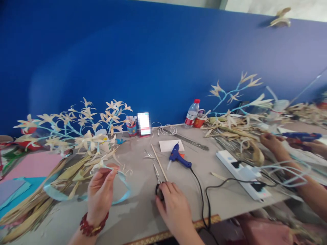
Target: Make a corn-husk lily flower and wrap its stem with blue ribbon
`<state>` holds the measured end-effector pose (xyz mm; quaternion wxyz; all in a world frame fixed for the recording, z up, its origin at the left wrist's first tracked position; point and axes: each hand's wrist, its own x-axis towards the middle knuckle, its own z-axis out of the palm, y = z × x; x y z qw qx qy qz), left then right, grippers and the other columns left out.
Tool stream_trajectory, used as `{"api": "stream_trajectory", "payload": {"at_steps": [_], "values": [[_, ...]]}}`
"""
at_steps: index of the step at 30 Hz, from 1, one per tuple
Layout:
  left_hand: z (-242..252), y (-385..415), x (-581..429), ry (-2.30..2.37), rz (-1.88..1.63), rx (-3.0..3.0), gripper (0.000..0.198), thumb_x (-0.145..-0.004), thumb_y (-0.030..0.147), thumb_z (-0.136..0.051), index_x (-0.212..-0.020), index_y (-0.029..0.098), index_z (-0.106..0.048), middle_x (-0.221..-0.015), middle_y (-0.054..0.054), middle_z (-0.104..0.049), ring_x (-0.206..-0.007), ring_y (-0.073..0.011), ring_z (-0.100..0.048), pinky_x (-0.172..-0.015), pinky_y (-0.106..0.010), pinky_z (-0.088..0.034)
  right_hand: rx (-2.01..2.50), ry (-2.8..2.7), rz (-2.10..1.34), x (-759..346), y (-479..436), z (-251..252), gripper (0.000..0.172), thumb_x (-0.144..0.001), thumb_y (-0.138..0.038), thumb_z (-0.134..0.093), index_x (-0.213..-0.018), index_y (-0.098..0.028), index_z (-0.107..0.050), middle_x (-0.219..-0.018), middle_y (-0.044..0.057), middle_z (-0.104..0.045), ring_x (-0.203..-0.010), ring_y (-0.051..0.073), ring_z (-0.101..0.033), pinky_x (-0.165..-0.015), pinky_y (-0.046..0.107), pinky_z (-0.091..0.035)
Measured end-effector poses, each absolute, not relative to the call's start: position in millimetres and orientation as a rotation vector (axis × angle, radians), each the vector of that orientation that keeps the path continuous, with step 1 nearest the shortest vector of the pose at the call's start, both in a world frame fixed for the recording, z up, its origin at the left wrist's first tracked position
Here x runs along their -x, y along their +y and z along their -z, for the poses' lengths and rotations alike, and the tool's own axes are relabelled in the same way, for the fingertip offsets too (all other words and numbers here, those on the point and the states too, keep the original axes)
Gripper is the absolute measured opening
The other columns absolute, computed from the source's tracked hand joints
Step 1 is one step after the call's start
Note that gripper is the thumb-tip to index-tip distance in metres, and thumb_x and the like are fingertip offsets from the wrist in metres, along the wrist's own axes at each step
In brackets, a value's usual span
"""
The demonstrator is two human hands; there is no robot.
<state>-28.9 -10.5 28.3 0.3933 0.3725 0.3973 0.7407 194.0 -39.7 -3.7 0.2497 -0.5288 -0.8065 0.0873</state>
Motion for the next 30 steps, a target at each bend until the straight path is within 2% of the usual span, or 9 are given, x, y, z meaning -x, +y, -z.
{"api": "stream_trajectory", "payload": {"at_steps": [5,8,11,14,17,20,25,30], "values": [[-37,-18,21,1.007,-1.828,-0.945,0.008,-0.074,0.024,-0.074,-0.078,0.02,-0.068,-0.083,0.0,-0.07,-0.081,-0.0125,-0.063,-0.076,-0.021,-0.049,1.754,-2.315,-0.07,-206,-31,8,0.011,-0.082,-0.02,-0.058,-0.092,-0.017,-0.059,-0.088,0.01,-0.067,-0.078,0.026,-0.067,-0.062,0.031,-0.048],[-42,-21,19,1.018,-1.807,-0.91,0.009,-0.073,0.023,-0.075,-0.077,0.02,-0.068,-0.08,0.001,-0.07,-0.08,-0.011,-0.063,-0.075,-0.018,-0.048,1.901,-2.336,-0.137,-203,-26,0,0.008,-0.08,-0.019,-0.056,-0.087,-0.016,-0.06,-0.082,0.01,-0.07,-0.071,0.027,-0.068,-0.056,0.029,-0.044],[-47,-22,20,1.021,-1.77,-0.85,0.012,-0.071,0.024,-0.077,-0.077,0.019,-0.069,-0.078,0.001,-0.07,-0.076,-0.0103,-0.062,-0.072,-0.018,-0.048,1.954,-2.261,-0.299,-207,-17,-6,0.005,-0.078,-0.02,-0.055,-0.078,-0.018,-0.059,-0.076,0.01,-0.07,-0.069,0.027,-0.067,-0.056,0.03,-0.041],[-51,-23,23,1.004,-1.728,-0.785,0.014,-0.07,0.026,-0.077,-0.076,0.018,-0.068,-0.078,-0.001,-0.069,-0.074,-0.0112,-0.062,-0.072,-0.02,-0.048,1.796,-2.031,-0.811,-222,-11,-3,0.009,-0.078,-0.028,-0.055,-0.074,-0.019,-0.054,-0.067,0.005,-0.065,-0.061,0.022,-0.063,-0.055,0.028,-0.041],[-54,-23,24,0.997,-1.703,-0.729,0.015,-0.069,0.026,-0.078,-0.076,0.018,-0.068,-0.076,-0.001,-0.068,-0.074,-0.0117,-0.061,-0.072,-0.021,-0.048,1.385,-1.622,-1.508,-238,-16,3,0.027,-0.077,-0.046,-0.058,-0.081,-0.019,-0.052,-0.071,0.003,-0.061,-0.057,0.016,-0.058,-0.054,0.027,-0.044],[-55,-24,22,0.999,-1.677,-0.72,0.014,-0.069,0.025,-0.078,-0.075,0.017,-0.068,-0.074,-0.001,-0.067,-0.071,-0.0106,-0.06,-0.07,-0.02,-0.047,1.14,-1.393,-1.772,-246,-33,8,0.04,-0.073,-0.053,-0.066,-0.09,-0.019,-0.054,-0.078,0.003,-0.058,-0.062,0.014,-0.053,-0.056,0.025,-0.044],[-60,-28,15,1.006,-1.637,-0.741,0.011,-0.072,0.024,-0.076,-0.074,0.018,-0.067,-0.071,0.001,-0.065,-0.07,-0.0087,-0.057,-0.068,-0.017,-0.045,1.182,-1.627,-1.695,-239,-50,4,0.035,-0.066,-0.038,-0.076,-0.071,-0.018,-0.048,-0.062,-0.005,-0.041,-0.055,0.008,-0.036,-0.05,0.02,-0.03],[-63,-32,9,1.012,-1.592,-0.753,0.011,-0.073,0.023,-0.075,-0.074,0.018,-0.065,-0.071,0.002,-0.062,-0.069,-0.0084,-0.054,-0.068,-0.017,-0.044,1.201,-1.813,-1.552,-221,-40,-10,0.032,-0.062,-0.025,-0.077,-0.071,-0.018,-0.048,-0.062,-0.007,-0.041,-0.055,0.008,-0.034,-0.051,0.02,-0.026]]}}
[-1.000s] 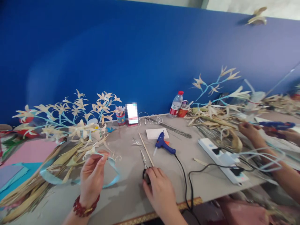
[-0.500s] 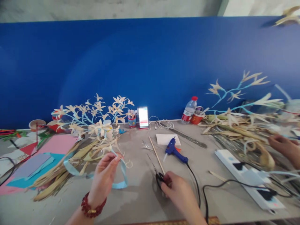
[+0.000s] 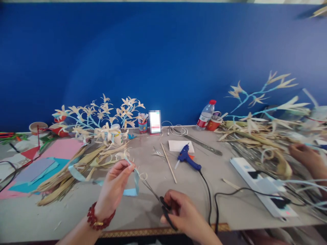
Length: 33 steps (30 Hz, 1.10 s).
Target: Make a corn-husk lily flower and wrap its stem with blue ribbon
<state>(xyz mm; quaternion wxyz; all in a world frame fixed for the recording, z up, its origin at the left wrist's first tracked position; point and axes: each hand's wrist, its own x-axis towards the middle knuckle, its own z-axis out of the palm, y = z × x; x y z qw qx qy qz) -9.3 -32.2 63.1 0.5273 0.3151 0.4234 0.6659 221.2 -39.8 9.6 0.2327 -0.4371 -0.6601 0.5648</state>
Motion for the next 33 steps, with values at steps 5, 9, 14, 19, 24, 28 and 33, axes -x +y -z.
{"api": "stream_trajectory", "payload": {"at_steps": [5,9,14,19,24,28,33], "values": [[-60,-34,9,1.055,-1.566,-0.786,0.011,-0.073,0.024,-0.074,-0.074,0.018,-0.065,-0.07,0.002,-0.061,-0.069,-0.009,-0.053,-0.067,-0.018,-0.043,1.103,-1.82,-1.614,-212,-30,-15,0.036,-0.059,-0.031,-0.078,-0.07,-0.018,-0.046,-0.062,-0.007,-0.041,-0.055,0.008,-0.035,-0.05,0.02,-0.026],[-57,-34,9,1.068,-1.557,-0.786,0.012,-0.072,0.025,-0.074,-0.074,0.018,-0.065,-0.07,0.002,-0.062,-0.07,-0.0098,-0.053,-0.068,-0.02,-0.042,1.058,-1.759,-1.745,-210,-30,-13,0.041,-0.061,-0.041,-0.078,-0.07,-0.018,-0.046,-0.059,-0.007,-0.042,-0.054,0.008,-0.035,-0.051,0.02,-0.028],[-56,-33,8,1.068,-1.548,-0.782,0.012,-0.071,0.025,-0.075,-0.072,0.017,-0.065,-0.071,0.001,-0.062,-0.07,-0.0104,-0.054,-0.068,-0.021,-0.042,1.039,-1.704,-1.828,-208,-31,-13,0.048,-0.059,-0.051,-0.08,-0.069,-0.019,-0.045,-0.058,-0.006,-0.043,-0.053,0.008,-0.035,-0.049,0.019,-0.027],[-55,-34,9,1.06,-1.527,-0.784,0.011,-0.073,0.023,-0.074,-0.072,0.018,-0.064,-0.071,0.002,-0.062,-0.069,-0.0097,-0.053,-0.067,-0.02,-0.042,0.984,-1.669,-1.87,-207,-29,-10,0.054,-0.056,-0.06,-0.077,-0.069,-0.018,-0.046,-0.061,-0.004,-0.047,-0.054,0.008,-0.034,-0.048,0.02,-0.025],[-56,-36,10,1.029,-1.523,-0.755,0.011,-0.074,0.022,-0.074,-0.073,0.018,-0.063,-0.071,0.002,-0.062,-0.069,-0.009,-0.053,-0.068,-0.018,-0.042,0.941,-1.585,-1.956,-204,-30,-5,0.058,-0.055,-0.064,-0.077,-0.07,-0.018,-0.045,-0.063,-0.003,-0.05,-0.054,0.007,-0.035,-0.049,0.019,-0.025],[-56,-35,10,1.033,-1.529,-0.75,0.011,-0.074,0.022,-0.073,-0.073,0.018,-0.063,-0.071,0.002,-0.061,-0.069,-0.0086,-0.053,-0.068,-0.018,-0.042,0.92,-1.536,-2.009,-203,-31,-5,0.061,-0.052,-0.066,-0.078,-0.07,-0.018,-0.045,-0.063,-0.003,-0.05,-0.053,0.006,-0.035,-0.048,0.019,-0.024],[-57,-35,9,1.044,-1.541,-0.746,0.012,-0.072,0.022,-0.075,-0.072,0.018,-0.064,-0.071,0.002,-0.063,-0.07,-0.0094,-0.054,-0.068,-0.018,-0.042,0.892,-1.509,-2.054,-205,-32,-7,0.062,-0.052,-0.068,-0.076,-0.07,-0.018,-0.045,-0.063,-0.003,-0.052,-0.051,0.007,-0.038,-0.047,0.019,-0.025]]}}
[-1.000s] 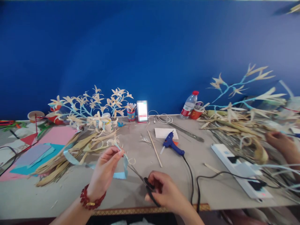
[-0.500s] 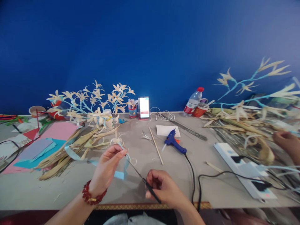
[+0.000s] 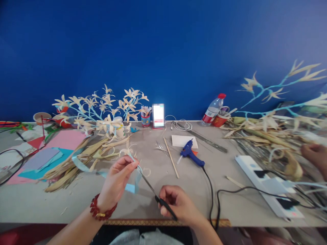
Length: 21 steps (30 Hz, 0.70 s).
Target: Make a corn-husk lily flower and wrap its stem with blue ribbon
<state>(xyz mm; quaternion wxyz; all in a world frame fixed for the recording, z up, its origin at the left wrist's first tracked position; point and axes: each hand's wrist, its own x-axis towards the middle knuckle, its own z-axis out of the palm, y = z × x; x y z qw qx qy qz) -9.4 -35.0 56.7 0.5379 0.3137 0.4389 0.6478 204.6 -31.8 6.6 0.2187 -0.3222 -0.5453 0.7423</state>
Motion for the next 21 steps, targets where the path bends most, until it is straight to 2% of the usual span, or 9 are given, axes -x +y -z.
{"api": "stream_trajectory", "payload": {"at_steps": [12,21], "values": [[-59.5,-34.1,5.8,0.998,-1.536,-0.669,0.012,-0.068,0.02,-0.076,-0.069,0.017,-0.064,-0.071,0.001,-0.065,-0.07,-0.0104,-0.057,-0.069,-0.02,-0.044,0.887,-1.453,-2.105,-205.5,-31.5,-3.5,0.064,-0.049,-0.07,-0.076,-0.068,-0.018,-0.043,-0.059,-0.004,-0.051,-0.046,0.005,-0.037,-0.043,0.017,-0.027],[-60.9,-33.1,5.6,0.954,-1.5,-0.669,0.011,-0.071,0.018,-0.073,-0.069,0.017,-0.062,-0.072,0.001,-0.064,-0.071,-0.01,-0.056,-0.068,-0.02,-0.044,0.903,-1.446,-2.116,-204.5,-29.9,-12.0,0.066,-0.047,-0.074,-0.074,-0.063,-0.019,-0.04,-0.053,-0.006,-0.047,-0.042,0.004,-0.035,-0.04,0.017,-0.023]]}}
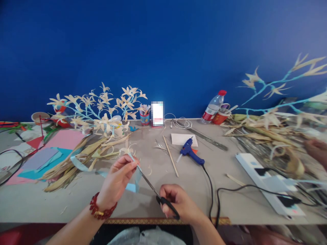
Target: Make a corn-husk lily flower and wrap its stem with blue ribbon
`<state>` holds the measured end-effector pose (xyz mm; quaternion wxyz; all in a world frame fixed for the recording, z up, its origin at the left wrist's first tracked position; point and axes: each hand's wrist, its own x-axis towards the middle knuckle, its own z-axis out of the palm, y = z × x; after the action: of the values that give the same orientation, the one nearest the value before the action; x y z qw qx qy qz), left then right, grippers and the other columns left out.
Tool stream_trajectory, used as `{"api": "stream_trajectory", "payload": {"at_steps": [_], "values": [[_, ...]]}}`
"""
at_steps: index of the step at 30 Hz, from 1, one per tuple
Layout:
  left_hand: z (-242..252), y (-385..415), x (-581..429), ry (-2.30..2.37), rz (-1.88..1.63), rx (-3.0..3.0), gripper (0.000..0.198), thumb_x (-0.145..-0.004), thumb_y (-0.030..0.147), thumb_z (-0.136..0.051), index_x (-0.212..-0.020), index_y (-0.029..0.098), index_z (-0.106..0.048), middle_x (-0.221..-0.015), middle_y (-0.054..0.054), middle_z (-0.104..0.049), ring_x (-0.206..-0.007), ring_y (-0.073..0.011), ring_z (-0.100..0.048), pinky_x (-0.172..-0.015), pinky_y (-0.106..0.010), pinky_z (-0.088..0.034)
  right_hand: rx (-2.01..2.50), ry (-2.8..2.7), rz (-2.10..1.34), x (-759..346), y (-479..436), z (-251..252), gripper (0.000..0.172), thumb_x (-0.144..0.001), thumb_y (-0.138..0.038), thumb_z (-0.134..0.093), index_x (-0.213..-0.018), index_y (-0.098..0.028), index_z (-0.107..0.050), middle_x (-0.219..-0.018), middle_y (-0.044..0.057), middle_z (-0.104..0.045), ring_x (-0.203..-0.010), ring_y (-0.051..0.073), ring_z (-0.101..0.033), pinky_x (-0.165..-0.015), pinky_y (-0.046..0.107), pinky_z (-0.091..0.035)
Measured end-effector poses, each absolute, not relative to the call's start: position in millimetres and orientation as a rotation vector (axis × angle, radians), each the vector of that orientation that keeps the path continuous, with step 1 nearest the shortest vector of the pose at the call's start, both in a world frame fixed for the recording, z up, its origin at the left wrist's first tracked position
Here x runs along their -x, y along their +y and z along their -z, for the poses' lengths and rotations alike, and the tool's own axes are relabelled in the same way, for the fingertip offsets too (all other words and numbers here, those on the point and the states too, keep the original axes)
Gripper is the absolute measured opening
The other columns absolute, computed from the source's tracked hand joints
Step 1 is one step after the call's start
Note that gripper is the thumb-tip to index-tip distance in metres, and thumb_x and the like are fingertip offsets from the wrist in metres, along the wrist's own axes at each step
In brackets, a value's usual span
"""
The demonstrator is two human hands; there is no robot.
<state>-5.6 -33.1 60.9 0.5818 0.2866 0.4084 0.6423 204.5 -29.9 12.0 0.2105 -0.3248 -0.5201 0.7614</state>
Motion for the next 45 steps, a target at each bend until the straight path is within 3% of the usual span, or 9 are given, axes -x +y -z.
{"api": "stream_trajectory", "payload": {"at_steps": [15,26,39,45], "values": [[-58,-32,8,0.915,-1.485,-0.656,0.01,-0.072,0.016,-0.073,-0.07,0.017,-0.063,-0.07,0.002,-0.063,-0.069,-0.0085,-0.055,-0.068,-0.018,-0.043,0.85,-1.491,-2.118,-207,-27,-8,0.064,-0.053,-0.073,-0.073,-0.064,-0.019,-0.04,-0.054,-0.006,-0.046,-0.042,0.004,-0.036,-0.04,0.017,-0.023],[-61,-32,9,0.898,-1.467,-0.672,0.009,-0.071,0.016,-0.073,-0.071,0.018,-0.064,-0.071,0.001,-0.063,-0.069,-0.0092,-0.055,-0.069,-0.019,-0.043,0.814,-1.587,-2.066,-209,-25,-7,0.065,-0.056,-0.077,-0.067,-0.063,-0.021,-0.036,-0.05,-0.007,-0.042,-0.042,0.005,-0.029,-0.041,0.018,-0.02],[-62,-35,11,0.866,-1.424,-0.641,0.009,-0.073,0.014,-0.074,-0.071,0.017,-0.065,-0.072,0.001,-0.064,-0.068,-0.0076,-0.055,-0.066,-0.017,-0.042,0.795,-1.886,-1.679,-211,-20,-8,0.068,-0.06,-0.082,-0.058,-0.058,-0.02,-0.031,-0.054,-0.007,-0.03,-0.052,0.008,-0.023,-0.048,0.022,-0.017],[-62,-37,10,0.84,-1.421,-0.601,0.01,-0.073,0.013,-0.073,-0.071,0.017,-0.064,-0.071,0.001,-0.063,-0.068,-0.0076,-0.056,-0.067,-0.017,-0.043,0.783,-1.74,-1.937,-209,-23,-12,0.067,-0.055,-0.08,-0.064,-0.061,-0.02,-0.036,-0.053,-0.007,-0.036,-0.047,0.006,-0.026,-0.044,0.02,-0.019]]}}
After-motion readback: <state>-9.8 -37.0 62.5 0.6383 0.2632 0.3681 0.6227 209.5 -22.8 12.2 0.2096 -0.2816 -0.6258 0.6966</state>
